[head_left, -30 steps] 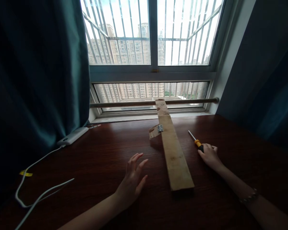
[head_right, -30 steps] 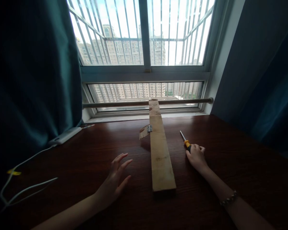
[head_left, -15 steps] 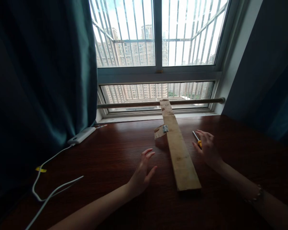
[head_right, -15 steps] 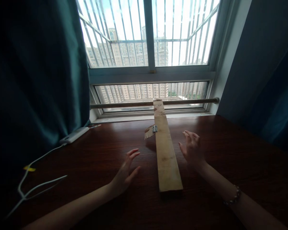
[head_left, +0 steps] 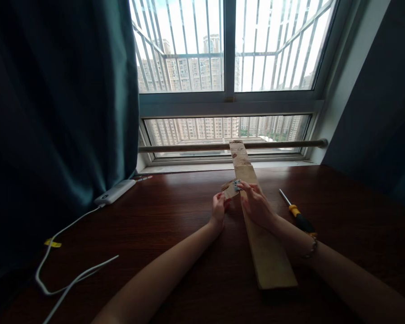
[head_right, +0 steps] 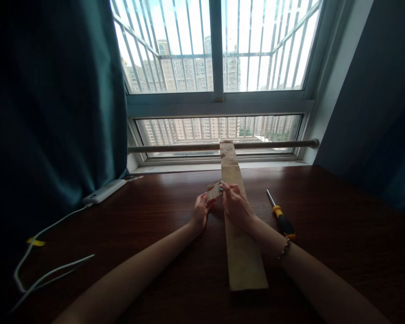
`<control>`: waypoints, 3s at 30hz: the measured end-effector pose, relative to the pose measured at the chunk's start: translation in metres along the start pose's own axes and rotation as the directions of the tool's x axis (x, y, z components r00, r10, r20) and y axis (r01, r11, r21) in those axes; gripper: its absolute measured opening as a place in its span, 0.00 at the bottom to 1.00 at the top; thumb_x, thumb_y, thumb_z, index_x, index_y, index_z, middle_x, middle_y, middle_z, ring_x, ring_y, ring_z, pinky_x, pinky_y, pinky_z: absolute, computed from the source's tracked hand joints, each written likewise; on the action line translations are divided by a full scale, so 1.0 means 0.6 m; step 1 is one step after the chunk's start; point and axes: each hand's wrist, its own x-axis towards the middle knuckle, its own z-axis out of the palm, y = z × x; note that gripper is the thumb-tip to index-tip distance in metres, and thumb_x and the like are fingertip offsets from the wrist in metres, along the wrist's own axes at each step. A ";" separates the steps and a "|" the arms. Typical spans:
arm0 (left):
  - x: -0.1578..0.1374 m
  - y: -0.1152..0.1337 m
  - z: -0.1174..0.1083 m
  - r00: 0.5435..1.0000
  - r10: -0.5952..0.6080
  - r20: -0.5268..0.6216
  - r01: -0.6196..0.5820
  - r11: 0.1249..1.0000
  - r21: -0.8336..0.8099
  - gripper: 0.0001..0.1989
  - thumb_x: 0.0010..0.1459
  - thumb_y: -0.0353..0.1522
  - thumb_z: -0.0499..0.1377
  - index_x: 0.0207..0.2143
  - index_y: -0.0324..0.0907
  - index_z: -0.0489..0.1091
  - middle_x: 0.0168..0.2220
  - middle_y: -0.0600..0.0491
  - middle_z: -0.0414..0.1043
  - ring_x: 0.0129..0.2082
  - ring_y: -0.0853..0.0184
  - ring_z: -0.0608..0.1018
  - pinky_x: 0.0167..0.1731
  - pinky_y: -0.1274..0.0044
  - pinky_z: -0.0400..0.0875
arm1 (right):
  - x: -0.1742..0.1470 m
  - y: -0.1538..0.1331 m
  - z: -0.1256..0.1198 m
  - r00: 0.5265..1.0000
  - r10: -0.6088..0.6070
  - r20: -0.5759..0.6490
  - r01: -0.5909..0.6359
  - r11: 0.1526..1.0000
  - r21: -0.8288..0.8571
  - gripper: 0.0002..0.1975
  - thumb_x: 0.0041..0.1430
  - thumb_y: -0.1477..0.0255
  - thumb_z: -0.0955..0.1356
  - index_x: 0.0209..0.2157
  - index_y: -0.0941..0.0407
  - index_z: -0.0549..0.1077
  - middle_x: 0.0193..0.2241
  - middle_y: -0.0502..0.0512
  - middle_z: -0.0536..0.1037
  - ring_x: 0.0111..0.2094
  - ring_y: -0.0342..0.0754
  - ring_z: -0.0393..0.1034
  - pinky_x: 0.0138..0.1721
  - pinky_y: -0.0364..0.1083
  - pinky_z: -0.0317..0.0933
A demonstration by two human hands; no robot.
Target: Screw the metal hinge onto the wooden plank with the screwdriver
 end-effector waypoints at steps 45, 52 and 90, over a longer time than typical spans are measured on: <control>-0.062 0.034 0.000 0.736 0.297 0.608 -0.424 0.903 0.072 0.31 0.53 0.32 0.58 0.58 0.53 0.50 0.62 0.49 0.46 0.49 0.62 0.68 0.47 0.69 0.66 | -0.003 0.006 0.005 0.999 0.005 0.051 -0.007 0.999 0.038 0.21 0.56 0.78 0.59 0.52 0.60 0.59 0.44 0.63 0.71 0.51 0.56 0.59 0.48 0.55 0.61; -0.068 0.041 0.000 0.634 0.310 0.708 -0.641 0.723 0.258 0.32 0.56 0.33 0.55 0.61 0.48 0.46 0.61 0.47 0.50 0.53 0.59 0.64 0.53 0.64 0.59 | -0.002 0.020 -0.005 0.930 0.299 -0.214 -0.234 0.930 0.283 0.23 0.55 0.79 0.58 0.54 0.58 0.53 0.46 0.64 0.70 0.44 0.52 0.68 0.43 0.53 0.65; -0.079 0.034 -0.010 0.464 0.329 0.823 -0.877 0.303 0.373 0.31 0.58 0.35 0.52 0.60 0.43 0.42 0.63 0.41 0.39 0.63 0.56 0.47 0.59 0.60 0.48 | -0.004 0.049 -0.009 0.900 0.401 -0.172 -0.345 0.895 0.284 0.22 0.47 0.81 0.57 0.45 0.63 0.68 0.49 0.63 0.69 0.53 0.52 0.60 0.57 0.52 0.52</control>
